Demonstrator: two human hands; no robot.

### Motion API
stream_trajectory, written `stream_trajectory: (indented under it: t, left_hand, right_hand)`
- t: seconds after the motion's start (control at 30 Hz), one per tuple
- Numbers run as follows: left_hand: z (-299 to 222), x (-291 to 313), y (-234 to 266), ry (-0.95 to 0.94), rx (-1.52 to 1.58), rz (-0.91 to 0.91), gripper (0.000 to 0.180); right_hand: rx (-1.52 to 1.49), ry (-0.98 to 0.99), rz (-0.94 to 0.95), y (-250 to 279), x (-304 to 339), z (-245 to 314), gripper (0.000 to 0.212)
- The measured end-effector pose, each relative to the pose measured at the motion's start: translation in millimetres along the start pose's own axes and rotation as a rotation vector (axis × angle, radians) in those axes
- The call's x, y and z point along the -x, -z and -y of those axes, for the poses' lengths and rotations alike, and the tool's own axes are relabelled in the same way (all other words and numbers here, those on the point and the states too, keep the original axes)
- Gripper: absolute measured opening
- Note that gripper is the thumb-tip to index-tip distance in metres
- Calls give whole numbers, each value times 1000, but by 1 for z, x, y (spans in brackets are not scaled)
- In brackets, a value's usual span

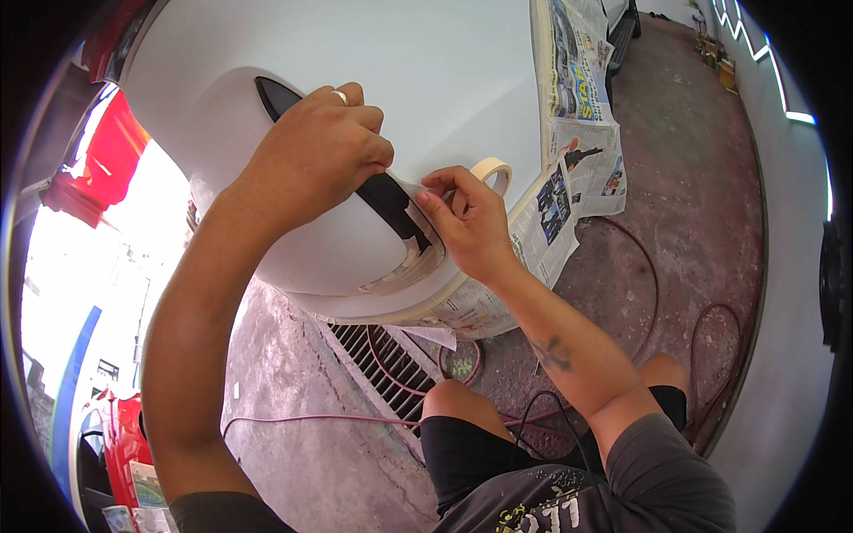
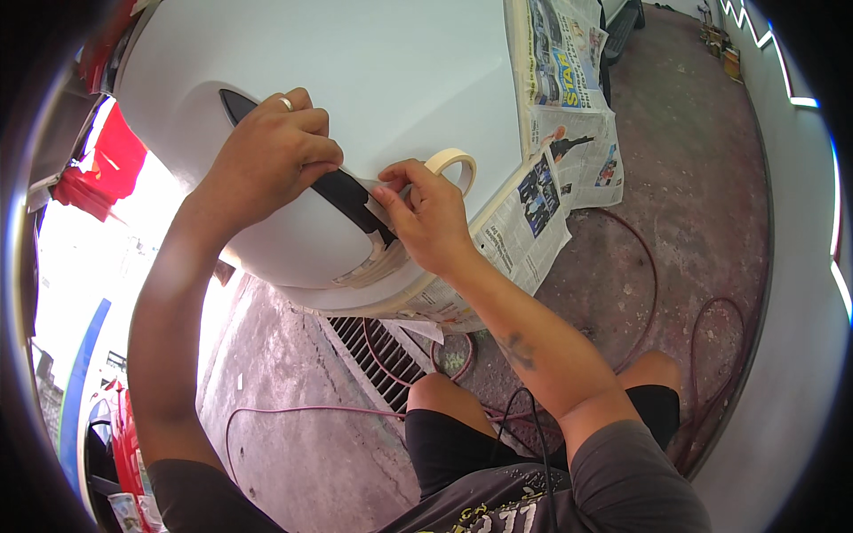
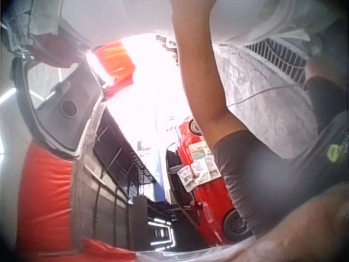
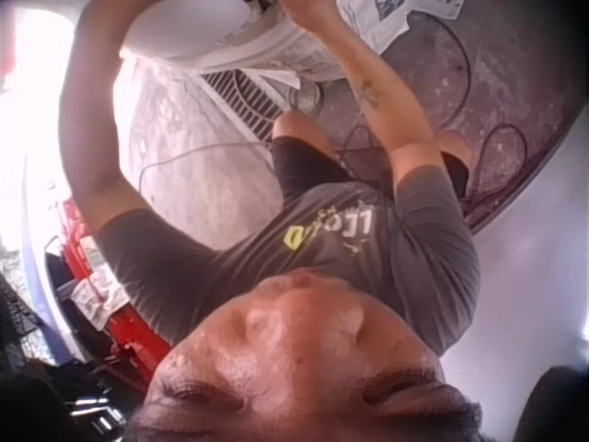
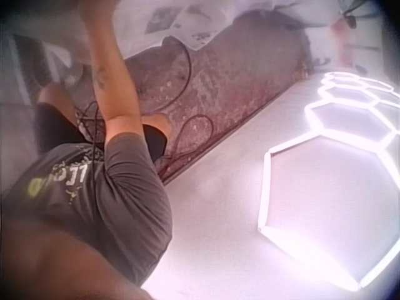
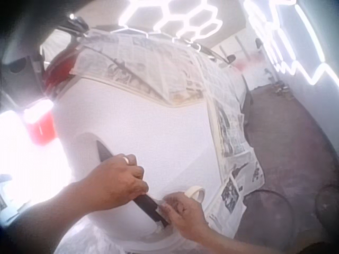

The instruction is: The person applies masking tape along the edges of a white car bumper to protect adjacent areas. They repeatedly tear tape from a roll and press it along the bumper's perimeter and around a black trim insert, smoothing each strip by hand.

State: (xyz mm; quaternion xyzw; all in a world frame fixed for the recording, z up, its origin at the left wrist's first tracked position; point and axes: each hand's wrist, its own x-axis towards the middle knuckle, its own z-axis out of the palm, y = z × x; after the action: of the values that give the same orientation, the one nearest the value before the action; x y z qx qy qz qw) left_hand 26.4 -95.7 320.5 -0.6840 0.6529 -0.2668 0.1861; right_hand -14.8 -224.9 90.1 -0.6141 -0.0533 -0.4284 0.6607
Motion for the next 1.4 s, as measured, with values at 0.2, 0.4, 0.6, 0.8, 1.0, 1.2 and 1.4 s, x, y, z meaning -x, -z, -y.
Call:
stream_trajectory:
  t: [0.2, 0.4, 0.6, 0.8, 1.0, 1.2, 1.4]
  left_hand:
    - [-1, 1, 1, 18, 3, 10, 6]
    - [4, 1, 7, 76, 79, 1, 11]
    - [5, 6, 17, 158, 59, -57, 16]
    - [-4, 0, 11, 68, 51, -17, 16]
    - [-7, -2, -4, 8, -38, 50, 9]
    - [-8, -2, -12, -24, -122, 25, 9]
    - [-4, 4, -16, -62, -86, -75, 11]
  right_hand:
    - [43, -81, -24, -6, 3, 2, 17]
    - [-22, -32, -77, -17, 5, -7, 18]
    - [38, -16, -100, -22, 5, -1, 16]
    - [31, -32, -118, -19, 7, 9, 17]
    - [58, -26, -123, -21, 8, 10, 17]
    - [59, 55, -162, -23, 10, 0, 18]
    - [140, 79, -165, -25, 14, 1, 16]
